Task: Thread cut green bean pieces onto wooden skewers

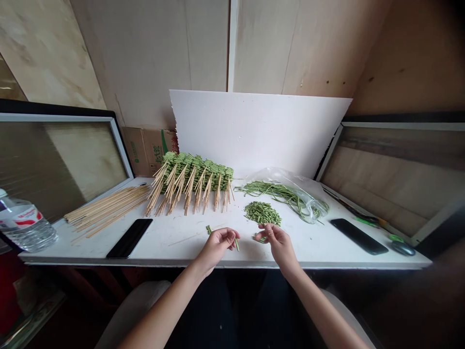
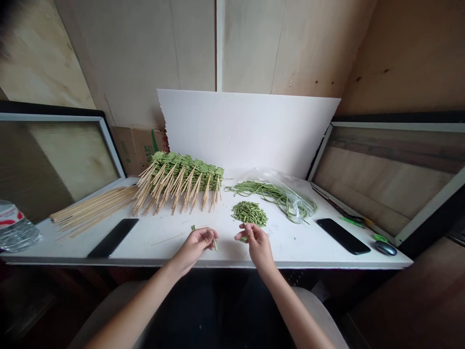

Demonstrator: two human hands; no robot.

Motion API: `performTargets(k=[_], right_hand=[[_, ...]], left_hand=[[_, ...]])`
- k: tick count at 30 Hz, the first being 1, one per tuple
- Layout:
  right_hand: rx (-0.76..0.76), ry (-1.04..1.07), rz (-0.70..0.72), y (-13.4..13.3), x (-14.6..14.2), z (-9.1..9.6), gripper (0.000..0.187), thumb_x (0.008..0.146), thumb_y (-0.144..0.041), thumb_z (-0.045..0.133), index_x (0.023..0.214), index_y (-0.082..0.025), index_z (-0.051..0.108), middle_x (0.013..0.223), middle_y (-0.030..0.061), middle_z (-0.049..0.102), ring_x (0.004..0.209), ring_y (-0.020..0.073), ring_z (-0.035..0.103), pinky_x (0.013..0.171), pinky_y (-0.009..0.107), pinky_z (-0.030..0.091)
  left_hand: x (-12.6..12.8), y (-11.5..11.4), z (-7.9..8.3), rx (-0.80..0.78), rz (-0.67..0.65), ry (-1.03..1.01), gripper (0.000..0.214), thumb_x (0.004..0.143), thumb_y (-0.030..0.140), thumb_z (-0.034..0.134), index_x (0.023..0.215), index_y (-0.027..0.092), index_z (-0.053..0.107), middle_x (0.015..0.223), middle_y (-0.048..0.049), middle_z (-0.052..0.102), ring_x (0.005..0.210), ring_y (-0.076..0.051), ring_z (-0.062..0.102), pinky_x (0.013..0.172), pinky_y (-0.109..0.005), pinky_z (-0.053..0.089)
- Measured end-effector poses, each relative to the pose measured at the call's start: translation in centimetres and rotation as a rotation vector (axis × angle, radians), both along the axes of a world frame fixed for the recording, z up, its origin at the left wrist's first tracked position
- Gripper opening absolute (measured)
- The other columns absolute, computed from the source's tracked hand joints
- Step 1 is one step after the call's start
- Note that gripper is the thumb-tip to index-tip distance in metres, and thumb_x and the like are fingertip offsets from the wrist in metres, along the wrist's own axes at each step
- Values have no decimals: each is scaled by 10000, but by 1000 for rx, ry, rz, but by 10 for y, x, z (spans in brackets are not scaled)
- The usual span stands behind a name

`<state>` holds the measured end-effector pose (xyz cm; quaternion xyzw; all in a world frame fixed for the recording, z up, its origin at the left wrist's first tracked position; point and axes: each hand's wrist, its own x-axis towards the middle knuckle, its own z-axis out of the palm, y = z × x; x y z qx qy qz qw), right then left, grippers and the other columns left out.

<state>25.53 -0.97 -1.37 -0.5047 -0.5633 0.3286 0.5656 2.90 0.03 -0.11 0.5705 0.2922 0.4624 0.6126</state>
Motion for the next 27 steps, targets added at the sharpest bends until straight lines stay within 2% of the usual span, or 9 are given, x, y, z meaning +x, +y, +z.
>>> performTargets(k=[5,7,10,13,16,18,21,24,27], right_hand=[[231,-530,-206,11,21,-18,492,944,-668,588,949,-211,772,963,121,753,991,324,623,877,495,479],[323,-716,-279,14,29,-26,459,956,-637,590,900,-232,798,930,116,738,976,328,574,871,510,461],[356,-823,-282,17,34,-35,401,977,-574,595,899,-246,812,885,107,723,929,315,538,821,480,462],[366,-824,-253,16,32,-35,338,964,-531,640,957,-242,815,884,106,726,940,317,539,828,479,467],[363,-738,-197,8,20,-20,308,983,-488,633,1006,-234,805,901,97,737,955,307,563,870,488,476],[315,-648,-67,-2,10,-5,289,998,-471,622,1034,-241,793,936,83,746,966,286,595,871,458,495],[217,-524,150,-16,-6,13,269,958,-490,687,1047,-252,776,981,73,758,988,266,641,745,361,522],[244,-474,168,-24,-16,21,237,947,-476,708,936,-247,767,908,57,757,913,244,653,739,354,517],[277,-461,128,-26,-19,21,229,982,-449,661,938,-246,757,894,52,753,860,229,642,785,377,514]], left_hand=[[-3,8,-10,-33,17,7,473,903,584,717,963,116,736,734,-8,598,683,-118,533,711,-259,414],[-3,9,-12,-37,21,16,481,907,590,708,966,114,740,748,-14,607,692,-121,539,715,-260,418],[-3,9,-13,-34,31,40,494,903,602,704,976,115,745,764,-27,632,706,-130,560,720,-264,431],[-3,8,-10,-28,49,63,511,885,609,721,999,113,756,771,-44,667,725,-142,590,731,-270,448],[-2,7,-8,-13,84,82,517,855,599,757,1008,106,770,775,-66,708,739,-159,628,730,-277,460],[-1,6,-7,-7,104,79,501,835,579,785,1000,106,775,797,-79,733,754,-172,656,739,-285,474],[0,6,-7,-4,134,60,478,825,553,806,1002,109,774,828,-87,756,787,-189,693,784,-305,503],[0,7,-9,3,161,54,480,840,552,794,1020,108,769,809,-89,765,811,-202,711,823,-324,513],[1,7,-8,0,152,45,472,855,546,784,1028,107,760,838,-105,780,850,-217,728,845,-337,517]])
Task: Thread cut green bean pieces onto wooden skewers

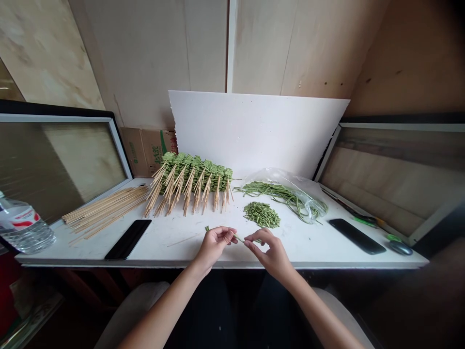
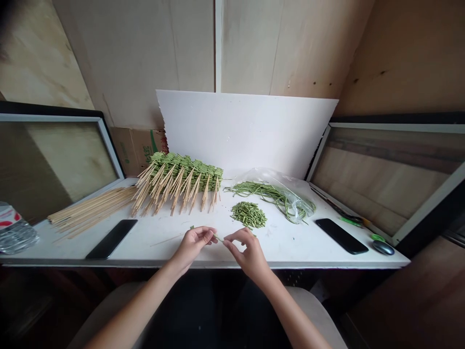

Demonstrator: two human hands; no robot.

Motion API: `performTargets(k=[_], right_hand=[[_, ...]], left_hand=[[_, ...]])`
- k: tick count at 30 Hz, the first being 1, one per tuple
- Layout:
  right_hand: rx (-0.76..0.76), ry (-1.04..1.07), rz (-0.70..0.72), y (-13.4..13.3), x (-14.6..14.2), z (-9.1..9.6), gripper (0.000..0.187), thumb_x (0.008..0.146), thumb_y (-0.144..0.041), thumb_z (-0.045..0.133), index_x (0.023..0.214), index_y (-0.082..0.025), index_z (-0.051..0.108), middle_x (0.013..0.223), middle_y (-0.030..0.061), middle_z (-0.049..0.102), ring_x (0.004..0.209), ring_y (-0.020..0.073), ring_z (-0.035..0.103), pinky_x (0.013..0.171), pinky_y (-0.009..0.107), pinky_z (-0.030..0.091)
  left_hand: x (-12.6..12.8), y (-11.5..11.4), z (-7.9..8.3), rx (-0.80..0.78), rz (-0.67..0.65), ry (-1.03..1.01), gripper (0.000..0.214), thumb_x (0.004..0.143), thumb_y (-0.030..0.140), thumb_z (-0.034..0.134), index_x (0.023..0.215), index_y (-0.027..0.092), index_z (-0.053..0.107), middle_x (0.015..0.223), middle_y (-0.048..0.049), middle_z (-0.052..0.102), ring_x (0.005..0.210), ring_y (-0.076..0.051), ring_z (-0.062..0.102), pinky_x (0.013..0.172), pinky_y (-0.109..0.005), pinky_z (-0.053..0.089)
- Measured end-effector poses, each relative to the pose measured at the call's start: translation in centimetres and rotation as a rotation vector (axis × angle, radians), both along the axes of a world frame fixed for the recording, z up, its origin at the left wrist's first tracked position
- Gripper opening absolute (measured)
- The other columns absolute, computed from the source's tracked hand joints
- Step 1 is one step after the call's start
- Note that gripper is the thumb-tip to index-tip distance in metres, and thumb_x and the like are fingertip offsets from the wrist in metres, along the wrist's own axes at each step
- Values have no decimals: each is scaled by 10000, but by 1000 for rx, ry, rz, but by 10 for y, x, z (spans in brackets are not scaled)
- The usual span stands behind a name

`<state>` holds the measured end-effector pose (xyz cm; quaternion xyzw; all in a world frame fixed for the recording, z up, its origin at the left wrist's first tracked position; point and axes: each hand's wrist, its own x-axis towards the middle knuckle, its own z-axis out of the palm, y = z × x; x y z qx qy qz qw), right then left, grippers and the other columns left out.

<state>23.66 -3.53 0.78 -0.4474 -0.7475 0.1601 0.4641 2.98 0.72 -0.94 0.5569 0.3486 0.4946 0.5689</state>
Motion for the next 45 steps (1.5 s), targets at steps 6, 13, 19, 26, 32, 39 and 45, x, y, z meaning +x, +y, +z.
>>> performTargets(k=[6,13,19,26,32,39,45], right_hand=[[-62,1,-47,0,-1,0,308,1003,-490,604,928,-232,754,899,60,748,843,225,630,669,332,498],[-16,-22,-55,-2,-5,0,260,1007,-454,601,918,-238,716,858,50,713,829,227,615,693,349,497],[-45,-22,34,-9,-12,2,222,1019,-399,584,920,-245,711,862,45,694,886,232,581,695,339,469],[-212,125,58,-15,-23,7,277,1003,-440,599,895,-231,746,853,31,692,787,195,547,687,312,436],[-363,354,172,-12,-25,1,314,963,-499,653,870,-212,737,827,28,681,786,189,571,705,294,425],[-486,542,261,-13,-28,1,334,935,-512,688,814,-201,699,775,14,630,716,155,505,681,278,385],[-453,611,185,1,-11,-2,367,908,-564,693,854,-201,686,776,5,612,655,137,484,672,282,409]], left_hand=[[-2,-4,9,6,-21,-16,406,868,481,791,1030,110,748,879,-114,792,894,-226,742,890,-351,532],[-8,-8,16,295,4,332,249,895,400,758,1000,179,806,972,-103,803,934,-250,739,878,-357,544],[-5,-18,25,360,-45,391,168,931,315,700,891,194,810,872,-69,797,851,-233,731,819,-342,546],[-5,-15,23,266,-25,367,154,868,192,694,734,166,764,724,-52,775,751,-214,728,806,-340,558],[-4,-8,16,221,-81,276,140,842,191,712,713,145,742,703,-60,758,721,-202,729,764,-319,566],[-2,-6,9,164,-174,92,213,805,296,804,704,141,698,685,-43,715,702,-182,703,733,-296,555],[-5,-2,1,111,-221,30,380,876,501,761,845,123,737,730,-94,774,735,-210,741,815,-354,561]])
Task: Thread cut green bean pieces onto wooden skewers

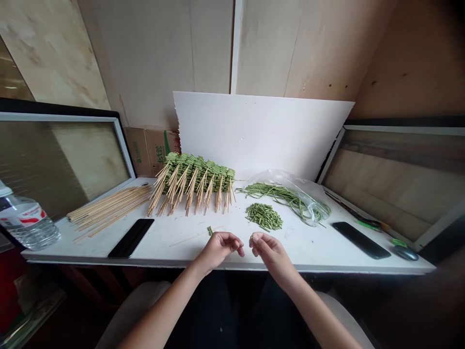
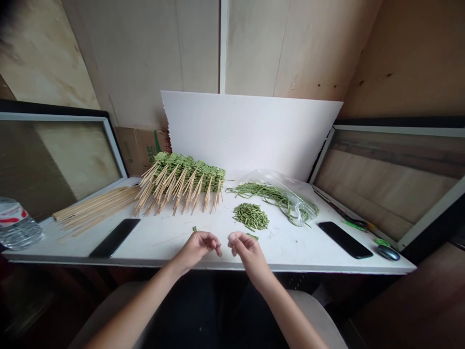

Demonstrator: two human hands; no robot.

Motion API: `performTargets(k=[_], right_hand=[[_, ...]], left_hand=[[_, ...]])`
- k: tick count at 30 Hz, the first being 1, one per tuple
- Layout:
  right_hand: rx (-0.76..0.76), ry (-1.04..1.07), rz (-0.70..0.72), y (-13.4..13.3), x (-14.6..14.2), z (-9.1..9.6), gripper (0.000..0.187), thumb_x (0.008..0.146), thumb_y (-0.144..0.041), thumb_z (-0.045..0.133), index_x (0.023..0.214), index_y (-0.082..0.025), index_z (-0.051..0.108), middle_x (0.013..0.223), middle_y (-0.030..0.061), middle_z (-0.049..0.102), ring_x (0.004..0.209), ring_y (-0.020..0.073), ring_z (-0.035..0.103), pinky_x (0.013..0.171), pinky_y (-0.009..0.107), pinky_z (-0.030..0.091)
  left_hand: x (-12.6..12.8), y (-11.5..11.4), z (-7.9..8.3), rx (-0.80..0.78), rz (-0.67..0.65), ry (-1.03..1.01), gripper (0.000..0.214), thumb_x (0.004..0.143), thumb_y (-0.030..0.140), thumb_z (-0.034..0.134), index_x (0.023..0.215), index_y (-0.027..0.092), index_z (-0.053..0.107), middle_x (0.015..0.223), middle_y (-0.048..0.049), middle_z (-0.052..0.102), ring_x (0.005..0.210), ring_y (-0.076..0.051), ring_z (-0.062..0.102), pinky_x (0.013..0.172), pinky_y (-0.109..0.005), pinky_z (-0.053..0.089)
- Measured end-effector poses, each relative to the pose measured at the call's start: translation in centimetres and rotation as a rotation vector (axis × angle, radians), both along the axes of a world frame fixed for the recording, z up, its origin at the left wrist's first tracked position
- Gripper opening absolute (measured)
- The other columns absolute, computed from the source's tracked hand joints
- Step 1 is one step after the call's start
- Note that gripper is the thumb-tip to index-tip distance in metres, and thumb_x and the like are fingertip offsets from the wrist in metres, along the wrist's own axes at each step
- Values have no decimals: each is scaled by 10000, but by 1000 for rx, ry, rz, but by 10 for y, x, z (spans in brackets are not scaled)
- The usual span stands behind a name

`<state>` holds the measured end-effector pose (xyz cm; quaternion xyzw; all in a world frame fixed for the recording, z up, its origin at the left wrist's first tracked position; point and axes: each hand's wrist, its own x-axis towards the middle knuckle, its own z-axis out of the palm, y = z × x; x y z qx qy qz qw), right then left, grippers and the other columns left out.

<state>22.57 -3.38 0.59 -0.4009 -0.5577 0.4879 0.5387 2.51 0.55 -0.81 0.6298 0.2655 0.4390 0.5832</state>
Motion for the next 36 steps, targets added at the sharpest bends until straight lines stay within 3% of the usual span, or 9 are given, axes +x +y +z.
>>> performTargets(k=[7,11,16,19,23,26,29,31,36], right_hand=[[155,-549,-567,40,67,3,524,849,-695,635,876,-182,736,869,112,747,790,259,652,701,343,482],[209,-838,-529,77,84,0,447,881,-592,567,795,-190,742,809,123,761,760,279,669,707,364,480],[179,-883,-485,123,83,0,285,826,-433,648,750,-188,772,779,108,775,703,276,693,653,346,481],[181,-891,-496,134,82,-1,239,810,-377,667,771,-180,797,780,119,777,723,290,701,684,362,503],[219,-863,-524,121,71,-1,338,882,-414,603,922,-157,819,867,146,781,831,314,703,783,414,531],[240,-812,-438,91,48,4,442,959,-519,535,1016,-182,816,967,119,792,839,278,710,728,371,550],[202,-684,5,56,18,11,467,978,-583,557,934,-205,829,1010,88,801,829,237,724,657,303,535],[206,-622,125,39,2,14,386,951,-566,633,982,-235,827,1014,59,807,868,226,729,687,283,525],[193,-542,44,32,-19,8,350,916,-560,686,946,-243,833,946,51,814,838,235,734,664,283,515]], left_hand=[[-8,11,-5,-49,56,66,503,856,624,742,911,127,687,847,-159,816,832,-275,783,855,-393,534],[-11,13,-4,-9,110,144,509,890,650,681,896,141,666,870,-156,815,861,-270,778,846,-386,529],[-15,16,-1,74,138,181,481,882,612,698,816,137,726,881,-140,796,846,-238,728,806,-355,527],[-19,19,0,112,192,204,403,872,543,736,836,144,777,956,-135,792,858,-228,687,779,-339,509],[-24,24,-2,115,224,198,372,875,509,744,892,142,798,935,-125,791,812,-215,678,761,-335,519],[-23,27,-4,105,225,165,405,867,527,747,889,125,787,853,-120,781,773,-216,694,744,-335,548],[-22,27,-5,107,234,135,418,871,533,744,905,118,780,815,-112,776,777,-224,719,777,-347,572],[-21,26,-4,113,245,123,420,872,534,746,928,119,778,822,-113,780,794,-232,733,797,-354,580],[-19,21,1,144,212,145,409,900,527,717,940,126,783,887,-128,800,867,-259,761,851,-377,596]])
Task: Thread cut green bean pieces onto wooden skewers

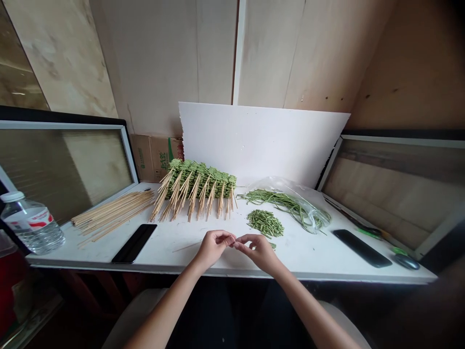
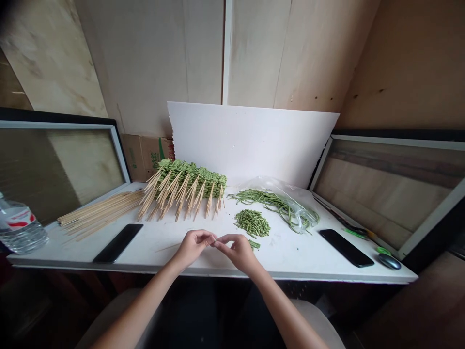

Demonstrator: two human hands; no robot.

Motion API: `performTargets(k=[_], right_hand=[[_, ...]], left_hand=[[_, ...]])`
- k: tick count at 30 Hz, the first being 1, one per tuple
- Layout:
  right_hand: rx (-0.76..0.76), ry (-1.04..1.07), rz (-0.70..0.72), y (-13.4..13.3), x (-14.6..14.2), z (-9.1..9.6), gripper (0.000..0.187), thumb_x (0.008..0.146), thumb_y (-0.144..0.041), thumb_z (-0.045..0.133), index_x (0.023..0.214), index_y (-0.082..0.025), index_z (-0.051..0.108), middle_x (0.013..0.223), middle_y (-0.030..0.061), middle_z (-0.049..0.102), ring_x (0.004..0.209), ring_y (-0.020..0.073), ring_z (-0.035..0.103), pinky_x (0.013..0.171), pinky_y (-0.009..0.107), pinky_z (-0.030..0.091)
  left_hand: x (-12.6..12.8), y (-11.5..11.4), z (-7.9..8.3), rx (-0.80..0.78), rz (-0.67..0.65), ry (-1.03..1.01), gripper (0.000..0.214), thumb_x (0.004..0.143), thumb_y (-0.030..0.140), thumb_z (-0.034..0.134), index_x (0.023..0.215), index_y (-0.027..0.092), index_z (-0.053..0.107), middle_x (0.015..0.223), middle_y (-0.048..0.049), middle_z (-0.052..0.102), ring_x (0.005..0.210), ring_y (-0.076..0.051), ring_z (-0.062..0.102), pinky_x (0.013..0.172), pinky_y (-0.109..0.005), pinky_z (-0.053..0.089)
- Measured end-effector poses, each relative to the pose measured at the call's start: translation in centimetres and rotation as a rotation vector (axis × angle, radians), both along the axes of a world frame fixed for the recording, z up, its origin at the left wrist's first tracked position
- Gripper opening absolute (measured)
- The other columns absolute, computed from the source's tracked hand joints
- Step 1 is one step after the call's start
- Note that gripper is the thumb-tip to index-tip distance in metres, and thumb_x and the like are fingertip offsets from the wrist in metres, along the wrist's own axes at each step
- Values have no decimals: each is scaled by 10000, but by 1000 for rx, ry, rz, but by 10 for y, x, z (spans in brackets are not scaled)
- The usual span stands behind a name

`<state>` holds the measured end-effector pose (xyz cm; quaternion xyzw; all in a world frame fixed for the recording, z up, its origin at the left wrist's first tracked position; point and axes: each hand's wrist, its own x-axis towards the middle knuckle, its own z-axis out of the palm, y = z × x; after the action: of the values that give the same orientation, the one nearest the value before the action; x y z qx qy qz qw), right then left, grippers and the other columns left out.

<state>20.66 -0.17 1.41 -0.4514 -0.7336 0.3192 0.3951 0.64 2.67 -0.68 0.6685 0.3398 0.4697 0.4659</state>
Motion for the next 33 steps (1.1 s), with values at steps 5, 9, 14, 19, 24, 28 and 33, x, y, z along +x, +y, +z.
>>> performTargets(k=[5,9,14,19,24,28,33], right_hand=[[-3,75,-58,11,-3,-3,352,869,-581,714,867,-251,835,908,62,810,840,266,734,674,318,549],[-9,181,-167,19,6,-1,370,824,-572,762,900,-215,826,928,83,805,848,265,735,715,334,572],[-60,202,-257,21,19,0,423,815,-597,768,954,-201,823,1056,116,791,814,253,720,602,311,552],[-93,267,-232,13,17,4,420,820,-609,763,885,-197,809,972,100,788,827,231,703,629,292,549],[-187,449,-310,9,24,-1,459,748,-597,834,974,-199,819,940,104,788,919,264,712,674,313,559],[-244,652,-414,11,37,-8,476,730,-594,848,1006,-209,811,1024,113,786,1078,310,705,687,324,578],[-270,882,-363,10,47,-1,407,739,-548,857,973,-225,777,1096,111,790,1190,322,688,707,320,607]], left_hand=[[-12,5,6,41,40,151,429,944,511,655,1091,125,770,971,-144,801,911,-261,759,871,-381,590],[-49,17,10,98,199,406,338,846,412,769,1076,166,782,1049,-142,772,988,-294,714,912,-394,533],[-92,25,8,101,292,724,79,714,206,814,780,186,774,940,-113,754,925,-311,695,857,-377,492],[-91,25,3,156,292,856,130,843,154,660,724,182,703,911,-94,730,861,-260,685,805,-334,465],[-81,21,13,241,297,860,146,958,179,528,870,193,643,939,-83,714,849,-238,674,761,-305,456],[-70,11,32,311,291,732,171,1033,278,452,974,223,603,977,-59,714,860,-218,677,746,-284,469],[-47,-7,47,403,229,548,196,1042,359,472,981,232,607,914,-35,688,731,-181,621,712,-273,481]])
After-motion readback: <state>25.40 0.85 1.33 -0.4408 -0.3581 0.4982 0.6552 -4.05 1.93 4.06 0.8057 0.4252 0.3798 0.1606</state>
